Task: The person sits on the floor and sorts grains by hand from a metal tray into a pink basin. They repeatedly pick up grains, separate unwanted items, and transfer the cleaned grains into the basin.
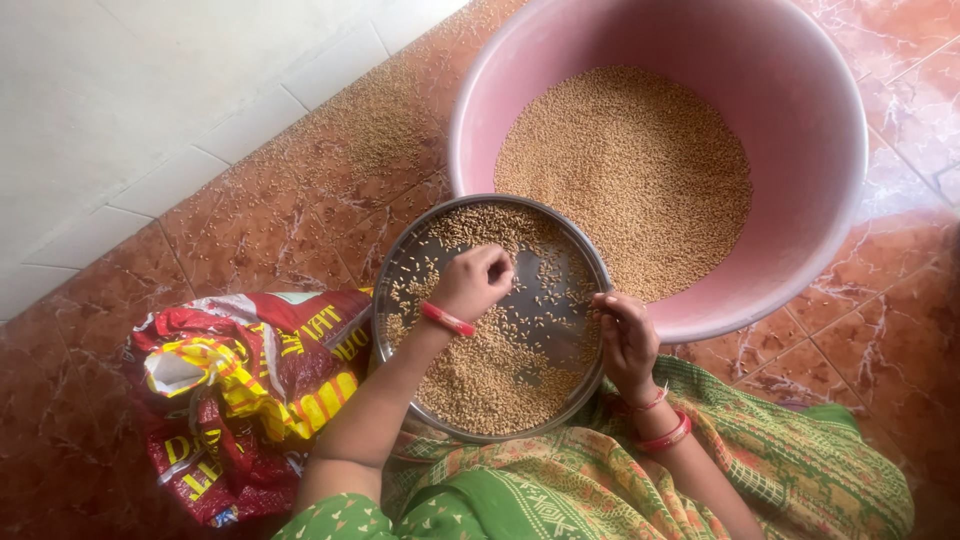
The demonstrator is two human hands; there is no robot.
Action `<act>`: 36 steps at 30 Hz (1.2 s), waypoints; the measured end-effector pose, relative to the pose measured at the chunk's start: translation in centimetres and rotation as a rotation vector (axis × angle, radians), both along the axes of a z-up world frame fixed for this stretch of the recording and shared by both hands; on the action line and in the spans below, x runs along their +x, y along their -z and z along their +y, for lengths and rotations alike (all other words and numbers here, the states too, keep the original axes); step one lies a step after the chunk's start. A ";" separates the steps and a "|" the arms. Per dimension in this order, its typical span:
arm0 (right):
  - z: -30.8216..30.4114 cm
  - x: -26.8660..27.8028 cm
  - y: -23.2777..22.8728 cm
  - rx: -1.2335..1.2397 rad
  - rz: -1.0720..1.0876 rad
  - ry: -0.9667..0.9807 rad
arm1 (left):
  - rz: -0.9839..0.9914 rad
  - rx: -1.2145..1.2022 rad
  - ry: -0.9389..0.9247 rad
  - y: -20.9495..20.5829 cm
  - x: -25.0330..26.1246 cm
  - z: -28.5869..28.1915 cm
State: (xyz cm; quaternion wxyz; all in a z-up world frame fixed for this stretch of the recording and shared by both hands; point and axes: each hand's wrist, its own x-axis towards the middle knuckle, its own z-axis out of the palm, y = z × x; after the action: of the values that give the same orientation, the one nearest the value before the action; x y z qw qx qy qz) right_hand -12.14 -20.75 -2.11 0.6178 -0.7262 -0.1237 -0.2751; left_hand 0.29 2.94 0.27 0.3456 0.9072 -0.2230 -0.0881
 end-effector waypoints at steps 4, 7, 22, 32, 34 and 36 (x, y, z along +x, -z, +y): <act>0.0 0.2 0.0 0.003 -0.016 -0.015 | -0.176 -0.006 0.066 -0.6 -2.1 -0.3; 0.0 0.2 -0.1 -0.031 -0.012 0.021 | -0.243 0.060 0.071 -1.0 -3.0 -0.9; 0.0 0.2 0.4 -0.046 -0.023 0.028 | 0.101 -0.506 -0.216 -4.2 -1.0 3.5; 0.0 0.3 1.2 0.002 -0.010 0.012 | -0.352 -0.014 -0.243 -5.0 -3.7 7.0; 0.0 0.2 1.2 -0.025 -0.016 0.035 | -0.182 0.035 -0.148 -2.2 -4.7 4.1; 0.1 0.3 1.0 -0.018 -0.009 0.032 | -0.157 0.073 -0.060 -0.8 -5.6 2.2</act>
State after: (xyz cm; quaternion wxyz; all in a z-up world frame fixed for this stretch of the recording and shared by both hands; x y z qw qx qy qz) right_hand -11.85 -20.64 -3.13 0.6061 -0.7325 -0.1175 -0.2868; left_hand -5.34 5.13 1.12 0.2964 0.9296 -0.2186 -0.0145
